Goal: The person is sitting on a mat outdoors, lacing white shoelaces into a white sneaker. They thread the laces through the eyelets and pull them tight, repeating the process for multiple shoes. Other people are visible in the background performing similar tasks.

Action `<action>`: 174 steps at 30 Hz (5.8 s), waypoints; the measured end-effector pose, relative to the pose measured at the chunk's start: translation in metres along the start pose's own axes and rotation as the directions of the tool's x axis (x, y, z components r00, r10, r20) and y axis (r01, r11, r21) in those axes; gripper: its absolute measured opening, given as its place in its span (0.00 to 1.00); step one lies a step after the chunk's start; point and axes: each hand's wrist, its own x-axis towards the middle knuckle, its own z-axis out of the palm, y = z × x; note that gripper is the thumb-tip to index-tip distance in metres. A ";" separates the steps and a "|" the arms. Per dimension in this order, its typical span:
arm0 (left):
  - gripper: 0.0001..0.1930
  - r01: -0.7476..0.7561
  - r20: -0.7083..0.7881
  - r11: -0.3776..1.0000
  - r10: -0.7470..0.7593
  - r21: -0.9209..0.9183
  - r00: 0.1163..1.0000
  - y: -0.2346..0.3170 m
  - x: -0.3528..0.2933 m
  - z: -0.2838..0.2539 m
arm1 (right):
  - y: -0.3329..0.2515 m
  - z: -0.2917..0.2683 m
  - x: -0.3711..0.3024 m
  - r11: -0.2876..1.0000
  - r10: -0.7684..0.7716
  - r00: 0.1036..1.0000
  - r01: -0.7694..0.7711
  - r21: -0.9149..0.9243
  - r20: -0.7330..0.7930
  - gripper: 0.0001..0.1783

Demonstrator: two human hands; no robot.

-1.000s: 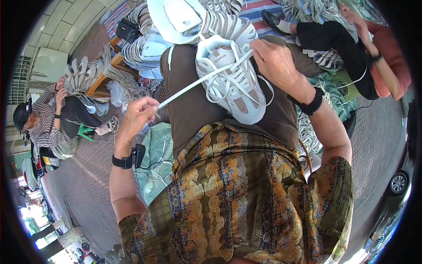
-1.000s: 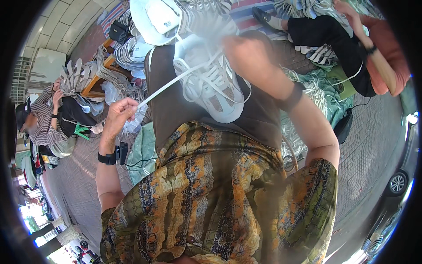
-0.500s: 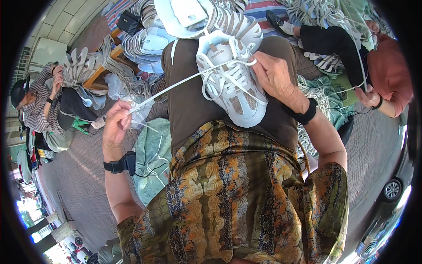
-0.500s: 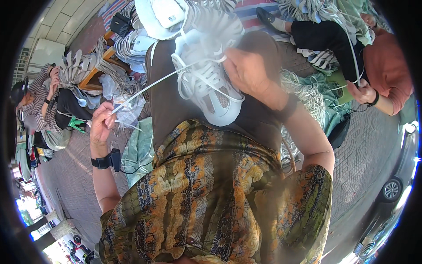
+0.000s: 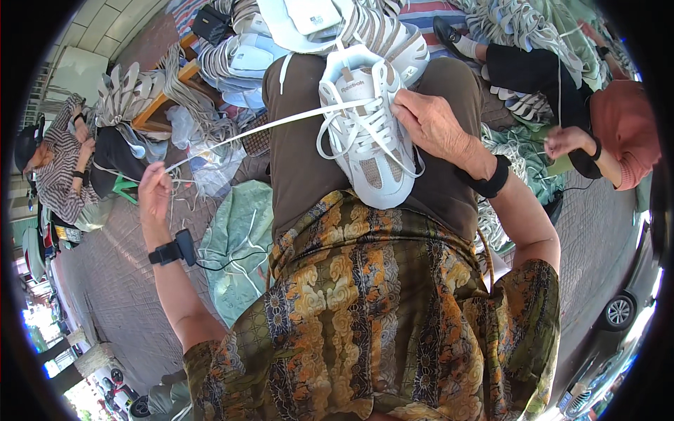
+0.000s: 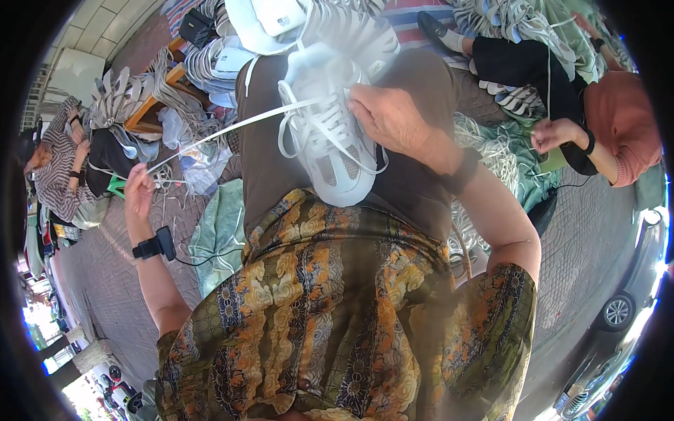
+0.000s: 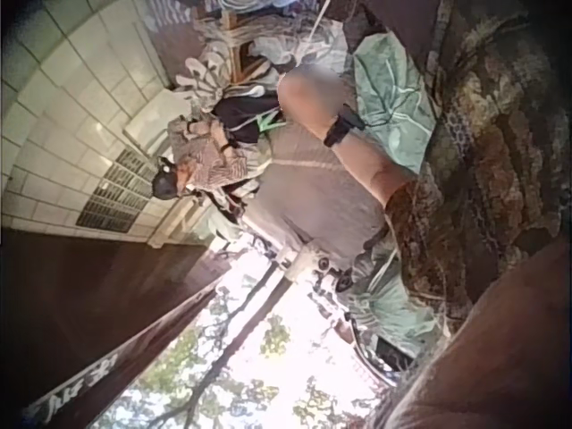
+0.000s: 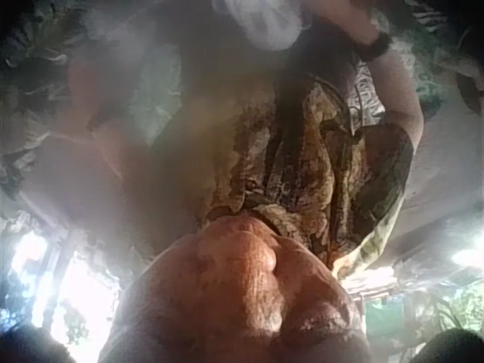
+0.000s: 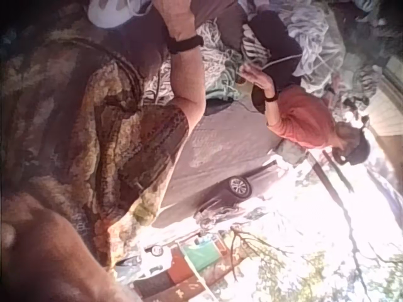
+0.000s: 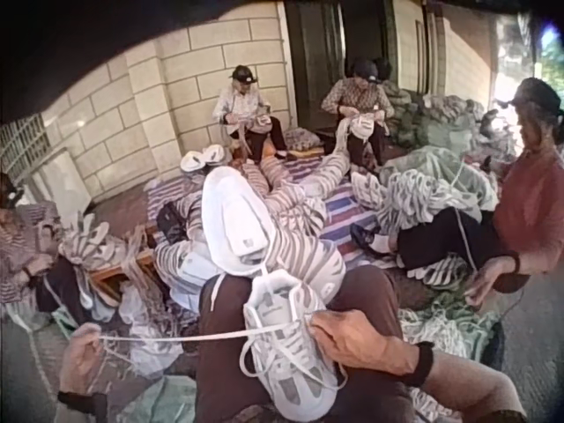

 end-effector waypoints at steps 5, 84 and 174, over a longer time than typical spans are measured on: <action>0.12 -0.077 -0.136 0.664 0.263 0.744 0.955 -0.032 0.021 0.036 | -0.018 -0.013 -0.001 0.997 0.051 0.997 -0.048 0.064 -0.051 0.07; 0.12 -0.518 0.403 0.552 0.326 0.653 0.855 -0.068 -0.014 0.317 | 0.078 -0.089 0.022 0.984 0.165 0.986 -0.163 0.070 -0.023 0.10; 0.10 0.030 0.042 -0.343 0.201 0.939 0.979 -0.099 -0.026 -0.030 | 0.036 -0.107 -0.098 0.762 0.613 0.764 -0.507 0.403 -0.200 0.13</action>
